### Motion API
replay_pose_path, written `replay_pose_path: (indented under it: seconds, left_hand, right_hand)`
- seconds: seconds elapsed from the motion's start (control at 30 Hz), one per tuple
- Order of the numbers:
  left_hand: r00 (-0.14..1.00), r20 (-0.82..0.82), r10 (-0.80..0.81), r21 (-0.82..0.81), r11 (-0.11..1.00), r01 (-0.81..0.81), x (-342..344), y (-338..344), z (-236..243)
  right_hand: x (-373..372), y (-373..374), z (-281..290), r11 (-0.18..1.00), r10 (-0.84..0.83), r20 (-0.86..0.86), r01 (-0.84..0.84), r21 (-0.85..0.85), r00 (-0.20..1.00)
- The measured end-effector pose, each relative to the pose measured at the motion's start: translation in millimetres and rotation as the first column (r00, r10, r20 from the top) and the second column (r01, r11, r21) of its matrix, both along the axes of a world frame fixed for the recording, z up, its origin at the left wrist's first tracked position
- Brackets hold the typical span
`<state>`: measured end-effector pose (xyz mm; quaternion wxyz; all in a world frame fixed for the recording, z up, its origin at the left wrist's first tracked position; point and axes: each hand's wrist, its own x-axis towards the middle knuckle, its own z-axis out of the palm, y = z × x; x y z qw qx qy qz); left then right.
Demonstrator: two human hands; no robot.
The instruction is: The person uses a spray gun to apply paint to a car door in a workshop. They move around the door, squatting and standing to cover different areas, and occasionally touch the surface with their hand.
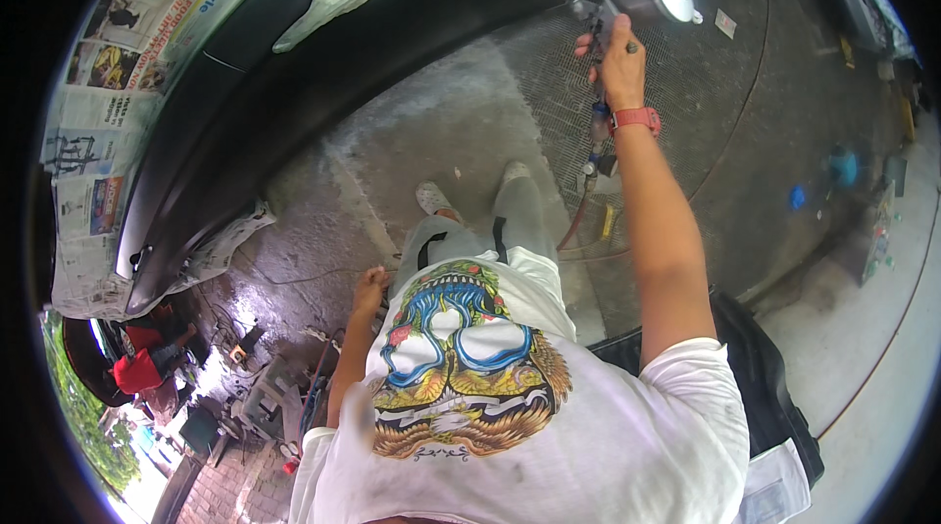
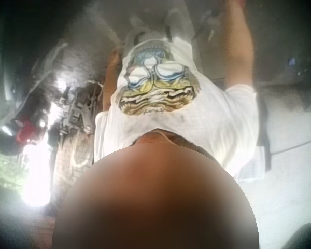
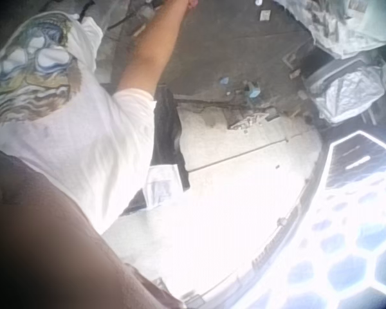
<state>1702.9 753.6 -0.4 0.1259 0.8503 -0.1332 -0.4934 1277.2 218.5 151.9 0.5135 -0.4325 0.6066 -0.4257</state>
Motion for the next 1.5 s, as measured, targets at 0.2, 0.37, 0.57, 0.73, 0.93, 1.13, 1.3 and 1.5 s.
replay_pose_path:
  seconds: [0.2,0.37,0.57,0.73,0.93,1.13,1.3,1.5]
  left_hand:
    - [0.996,0.052,-0.076,-0.029,0.997,0.078,-20,-4,1]
    - [0.994,0.057,-0.092,-0.013,0.996,0.093,-33,-13,20]
    - [0.992,0.076,-0.103,0.038,0.994,0.100,-39,-17,26]
    - [0.992,0.087,-0.086,0.017,0.996,0.085,-43,-11,22]
    - [0.995,0.070,-0.068,-0.013,0.997,0.070,-49,-5,27]
    - [0.983,0.112,-0.146,0.062,0.988,0.140,-60,7,31]
    - [0.987,0.074,-0.140,0.085,0.987,0.134,-73,12,34]
    - [0.986,0.058,-0.154,0.048,0.987,0.151,-75,0,38]
  right_hand:
    - [-56,-37,-4,0.980,-0.200,-0.105,0.197,-0.039,0.974]
    - [-61,-43,-4,0.973,-0.230,-0.127,0.224,-0.059,0.965]
    - [1,-2,-8,0.999,0.037,-0.028,-0.037,-0.018,0.999]
    - [88,66,-16,0.923,0.377,0.074,-0.368,-0.114,0.923]
    - [146,124,-33,0.786,0.618,0.125,-0.615,-0.065,0.777]
    - [110,104,-76,0.846,0.532,0.047,-0.533,0.018,0.845]
    - [35,55,-93,0.965,0.252,0.017,-0.250,-0.081,0.968]
    - [-48,4,-89,0.999,-0.032,-0.061,0.032,-0.004,0.998]
